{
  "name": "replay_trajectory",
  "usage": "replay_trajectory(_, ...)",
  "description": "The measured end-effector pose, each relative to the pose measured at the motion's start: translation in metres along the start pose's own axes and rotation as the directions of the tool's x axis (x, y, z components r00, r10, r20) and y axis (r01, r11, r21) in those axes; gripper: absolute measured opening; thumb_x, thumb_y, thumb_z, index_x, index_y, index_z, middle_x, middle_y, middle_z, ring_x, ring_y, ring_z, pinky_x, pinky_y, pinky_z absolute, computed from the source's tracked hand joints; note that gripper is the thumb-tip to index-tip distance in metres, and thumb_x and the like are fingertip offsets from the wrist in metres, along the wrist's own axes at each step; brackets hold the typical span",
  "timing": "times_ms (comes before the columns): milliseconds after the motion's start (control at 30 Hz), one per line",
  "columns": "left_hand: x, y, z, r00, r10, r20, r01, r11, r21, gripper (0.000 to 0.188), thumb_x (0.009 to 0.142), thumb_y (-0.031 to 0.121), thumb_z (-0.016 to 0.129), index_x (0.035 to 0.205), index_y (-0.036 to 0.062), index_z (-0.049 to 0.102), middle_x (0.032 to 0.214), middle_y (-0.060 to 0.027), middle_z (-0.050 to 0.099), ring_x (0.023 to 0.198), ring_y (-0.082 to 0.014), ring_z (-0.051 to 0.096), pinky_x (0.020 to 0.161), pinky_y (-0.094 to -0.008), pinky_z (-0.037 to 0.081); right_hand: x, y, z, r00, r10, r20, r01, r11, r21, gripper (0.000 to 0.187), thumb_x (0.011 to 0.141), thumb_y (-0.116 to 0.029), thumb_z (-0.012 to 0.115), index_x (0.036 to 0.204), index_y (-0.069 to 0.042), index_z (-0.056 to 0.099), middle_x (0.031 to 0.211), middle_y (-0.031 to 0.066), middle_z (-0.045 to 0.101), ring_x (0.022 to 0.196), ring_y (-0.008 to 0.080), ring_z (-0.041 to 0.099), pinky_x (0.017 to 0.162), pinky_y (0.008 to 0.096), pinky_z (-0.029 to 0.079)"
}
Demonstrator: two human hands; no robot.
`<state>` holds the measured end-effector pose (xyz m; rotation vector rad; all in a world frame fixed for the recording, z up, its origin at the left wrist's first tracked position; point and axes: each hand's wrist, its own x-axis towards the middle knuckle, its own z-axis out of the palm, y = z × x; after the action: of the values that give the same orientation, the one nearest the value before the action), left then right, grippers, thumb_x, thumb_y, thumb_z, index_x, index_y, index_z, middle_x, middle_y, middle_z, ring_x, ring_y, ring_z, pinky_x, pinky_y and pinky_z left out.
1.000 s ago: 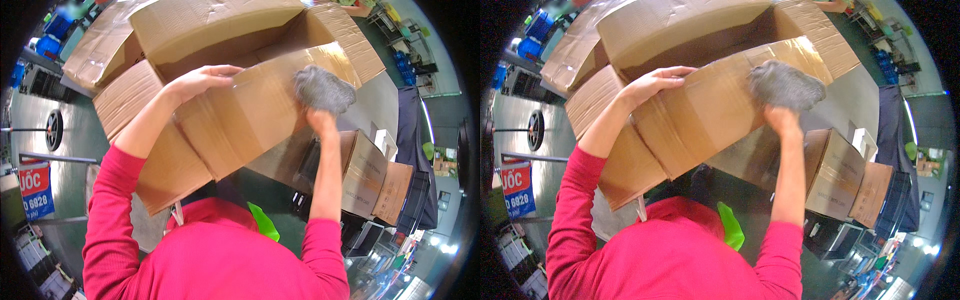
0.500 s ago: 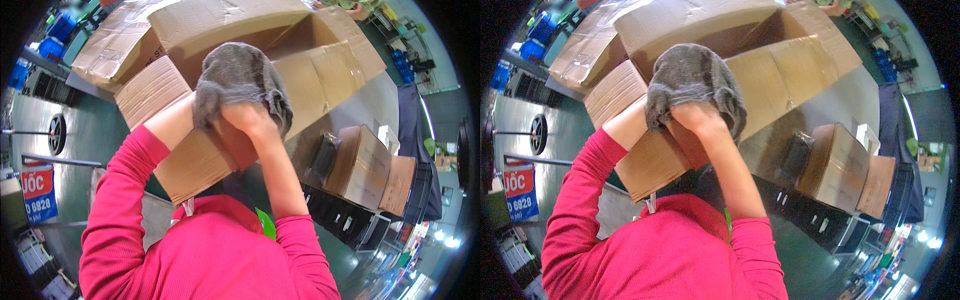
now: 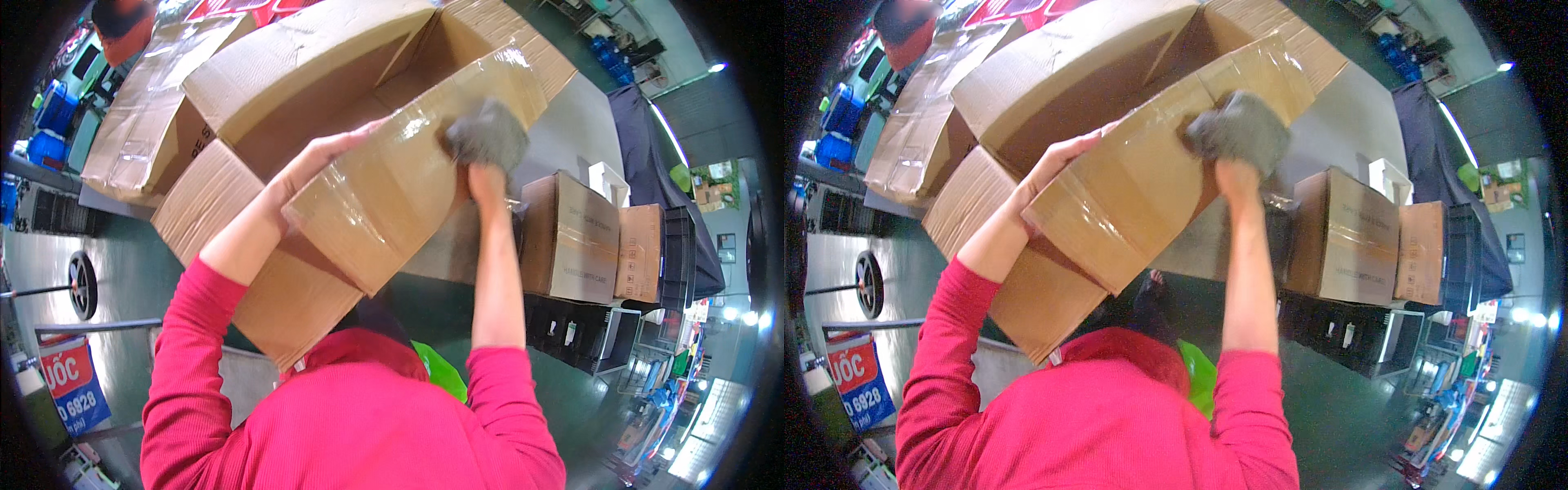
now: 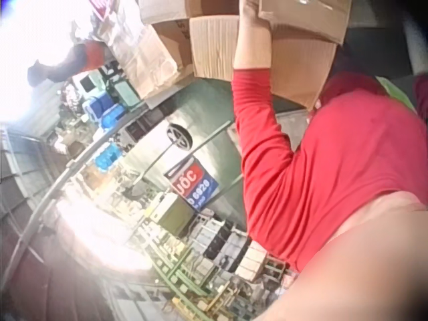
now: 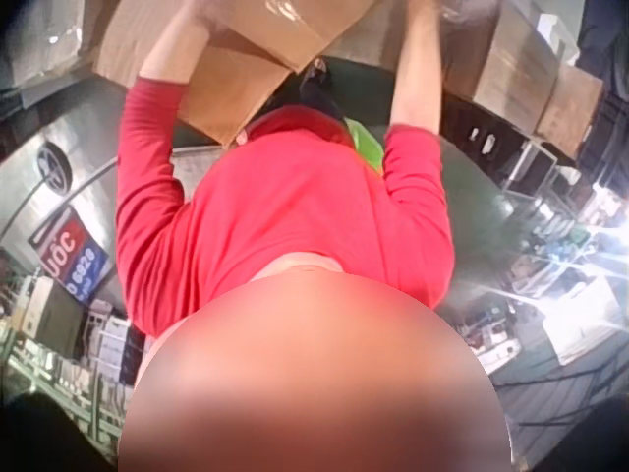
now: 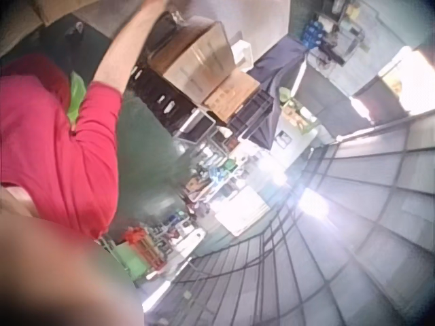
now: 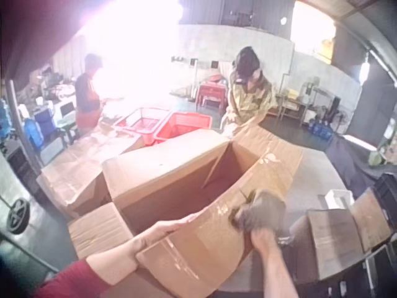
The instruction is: The person walks through a workshop, wets a cloth at an outdoor tap, then wipes the inside of a cardboard box and the interior of red plastic baskets with the damp cloth. The person handles the cloth and baskets directly by hand.
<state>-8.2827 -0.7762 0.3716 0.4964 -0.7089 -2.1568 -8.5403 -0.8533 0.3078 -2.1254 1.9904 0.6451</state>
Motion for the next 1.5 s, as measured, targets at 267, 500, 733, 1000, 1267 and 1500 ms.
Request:
replay_trajectory(267,-0.044,-0.033,0.085,0.903,0.178,0.390,-0.426,0.273,0.862,0.054,0.097,0.034,0.043,0.139,0.0017,0.035,0.141,-0.0158,0.040,0.131,-0.0288,0.037,0.109,-0.0373,0.027,-0.152,0.130,0.022,0.507,0.282,-0.815,0.637,-0.759,0.134,0.045,0.090,-0.032,0.053,0.129,-0.009,0.047,0.128,0.0098,0.053,0.117,0.0261,0.050,0.105,0.0441,0.034)
replay_trajectory(500,-0.076,-0.138,0.099,0.875,0.006,0.483,-0.452,-0.347,0.822,0.056,0.086,0.015,0.052,0.138,0.0053,0.036,0.145,-0.0111,0.034,0.134,-0.0301,0.032,0.102,-0.0558,0.032,-0.235,0.171,-0.058,0.680,0.160,-0.715,0.564,-0.738,0.371,0.049,0.093,-0.036,0.047,0.129,-0.004,0.047,0.130,0.0148,0.051,0.123,0.0313,0.045,0.108,0.0475,0.028)
replay_trajectory(733,-0.106,-0.169,0.096,0.875,0.259,0.410,-0.368,-0.195,0.909,0.049,0.076,-0.002,0.055,0.124,0.0030,0.048,0.128,-0.0161,0.049,0.121,-0.0311,0.046,0.096,-0.0476,0.040,-0.186,0.048,-0.037,0.941,-0.233,-0.246,0.304,0.900,0.313,0.062,0.089,-0.047,0.050,0.132,-0.002,0.043,0.138,0.0218,0.040,0.130,0.0310,0.036,0.107,0.0408,0.028)
replay_trajectory(1000,-0.087,-0.223,0.081,0.914,-0.131,-0.383,0.003,0.948,-0.319,0.076,0.089,0.062,0.040,0.143,0.0105,0.024,0.142,-0.0077,0.038,0.128,-0.0255,0.038,0.103,-0.0490,0.032,-0.153,0.032,0.011,0.867,-0.393,-0.305,0.483,0.814,0.323,0.059,0.090,-0.043,0.048,0.134,-0.003,0.042,0.141,0.0261,0.033,0.127,0.0433,0.035,0.106,0.0459,0.030)
replay_trajectory(1267,-0.043,-0.258,0.075,0.699,0.205,-0.686,-0.473,0.851,-0.227,0.049,0.095,0.038,0.047,0.131,0.0040,0.043,0.128,-0.0095,0.052,0.116,-0.0232,0.052,0.099,-0.0390,0.041,-0.001,0.125,0.039,0.317,-0.606,-0.729,0.749,0.631,-0.199,0.025,0.087,-0.017,0.049,0.100,0.001,0.060,0.095,0.0235,0.062,0.086,0.0375,0.061,0.077,0.0445,0.049)
replay_trajectory(1500,-0.044,-0.244,0.072,0.644,0.322,-0.694,-0.549,0.826,-0.127,0.053,0.096,0.043,0.043,0.132,0.0042,0.041,0.128,-0.0110,0.052,0.117,-0.0236,0.051,0.099,-0.0391,0.041,0.067,0.158,0.032,0.383,-0.383,-0.840,0.756,0.653,0.047,0.043,0.088,-0.015,0.039,0.127,0.000,0.047,0.123,0.0241,0.052,0.113,0.0396,0.050,0.097,0.0450,0.039)
